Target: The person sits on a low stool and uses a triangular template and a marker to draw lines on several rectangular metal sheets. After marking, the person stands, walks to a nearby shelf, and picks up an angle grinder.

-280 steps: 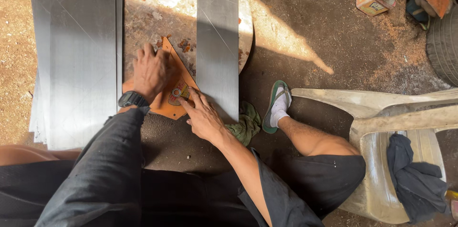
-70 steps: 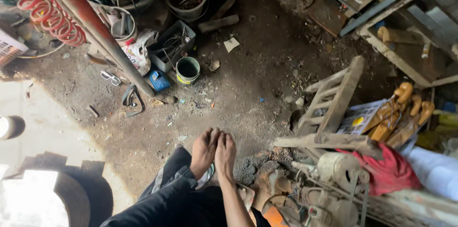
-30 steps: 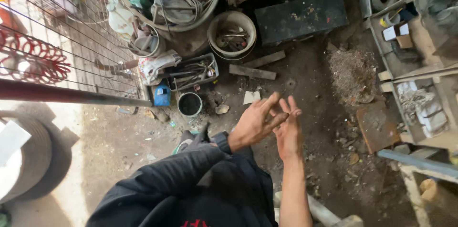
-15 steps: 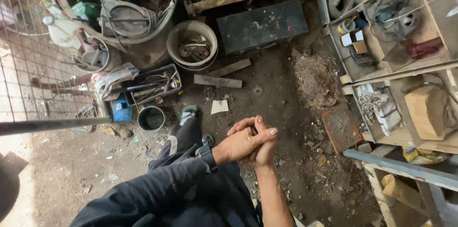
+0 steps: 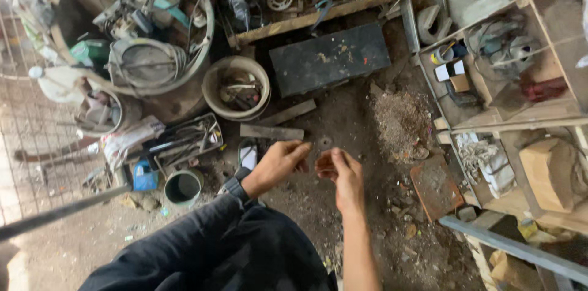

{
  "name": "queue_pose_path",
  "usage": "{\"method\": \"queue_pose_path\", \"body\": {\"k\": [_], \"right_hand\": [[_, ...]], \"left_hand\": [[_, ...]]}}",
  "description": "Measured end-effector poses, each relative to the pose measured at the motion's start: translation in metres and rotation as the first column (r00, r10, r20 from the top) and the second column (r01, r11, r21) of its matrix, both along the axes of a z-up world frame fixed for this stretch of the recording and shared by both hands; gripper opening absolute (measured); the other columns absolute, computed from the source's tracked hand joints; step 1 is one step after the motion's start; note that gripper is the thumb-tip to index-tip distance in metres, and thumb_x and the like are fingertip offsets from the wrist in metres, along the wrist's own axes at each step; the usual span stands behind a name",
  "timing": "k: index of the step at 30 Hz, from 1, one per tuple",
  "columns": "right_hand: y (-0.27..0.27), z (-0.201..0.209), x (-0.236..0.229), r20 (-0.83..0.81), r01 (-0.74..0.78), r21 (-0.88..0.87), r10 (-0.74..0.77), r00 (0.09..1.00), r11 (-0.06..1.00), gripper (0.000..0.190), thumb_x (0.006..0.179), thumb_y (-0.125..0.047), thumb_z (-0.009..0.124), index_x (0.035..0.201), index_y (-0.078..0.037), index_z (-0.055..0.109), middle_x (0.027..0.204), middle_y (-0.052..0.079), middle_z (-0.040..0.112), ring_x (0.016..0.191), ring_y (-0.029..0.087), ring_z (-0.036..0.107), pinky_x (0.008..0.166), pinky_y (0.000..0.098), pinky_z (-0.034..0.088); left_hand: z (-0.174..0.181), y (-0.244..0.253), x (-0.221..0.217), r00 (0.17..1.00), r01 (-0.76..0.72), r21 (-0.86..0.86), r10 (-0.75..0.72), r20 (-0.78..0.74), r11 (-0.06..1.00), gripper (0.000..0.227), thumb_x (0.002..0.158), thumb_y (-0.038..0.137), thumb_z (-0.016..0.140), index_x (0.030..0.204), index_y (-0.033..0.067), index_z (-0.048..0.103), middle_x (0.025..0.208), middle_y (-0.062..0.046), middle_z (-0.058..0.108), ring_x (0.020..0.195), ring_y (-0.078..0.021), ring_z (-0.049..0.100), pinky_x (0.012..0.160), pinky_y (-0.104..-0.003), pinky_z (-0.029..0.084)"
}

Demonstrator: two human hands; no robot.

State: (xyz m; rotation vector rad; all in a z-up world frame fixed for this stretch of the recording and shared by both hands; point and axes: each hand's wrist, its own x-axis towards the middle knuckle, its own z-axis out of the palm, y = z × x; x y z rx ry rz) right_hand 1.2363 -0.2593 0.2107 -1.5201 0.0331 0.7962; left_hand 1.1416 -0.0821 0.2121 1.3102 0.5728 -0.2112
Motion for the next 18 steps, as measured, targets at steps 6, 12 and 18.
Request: {"method": "queue_pose_path", "body": {"k": [6,12,18], "right_hand": [[0.127,-0.080,0.108,-0.014,-0.094,0.076,0.095,0.995,0.993,0.029,0.101,-0.029,0.060,0.097,-0.002,0.068,0.084,0.008,0.074,0.072,0.017,0.071,0.066,0.0313,0.059],[0.207,-0.145,0.158,-0.238,-0.096,0.089,0.115,0.964,0.991,0.023,0.103,-0.026,0.058,0.095,-0.005,0.066,0.082,0.006,0.071,0.068,0.015,0.068,0.061,0.0295,0.054],[0.270,-0.219,0.241,-0.378,-0.201,0.035,0.200,0.904,0.979,0.021,0.100,-0.019,0.060,0.093,0.000,0.066,0.077,0.008,0.067,0.061,0.014,0.060,0.056,0.0301,0.049]], "left_hand": [[-0.109,0.131,0.158,0.994,-0.087,0.294,0.064,0.089,0.952,0.029,0.099,0.026,0.061,0.098,-0.0023,0.067,0.080,-0.014,0.072,0.072,-0.0196,0.070,0.066,-0.033,0.056],[-0.220,0.245,0.256,0.899,0.109,0.479,0.118,-0.421,0.871,0.035,0.091,0.033,0.061,0.113,0.0059,0.064,0.099,-0.019,0.071,0.089,-0.0408,0.075,0.070,-0.055,0.064],[-0.303,0.334,0.334,0.917,0.109,0.744,0.222,-0.331,0.659,0.031,0.084,0.027,0.065,0.108,0.0071,0.068,0.104,-0.025,0.071,0.100,-0.0475,0.065,0.088,-0.055,0.052]]}}
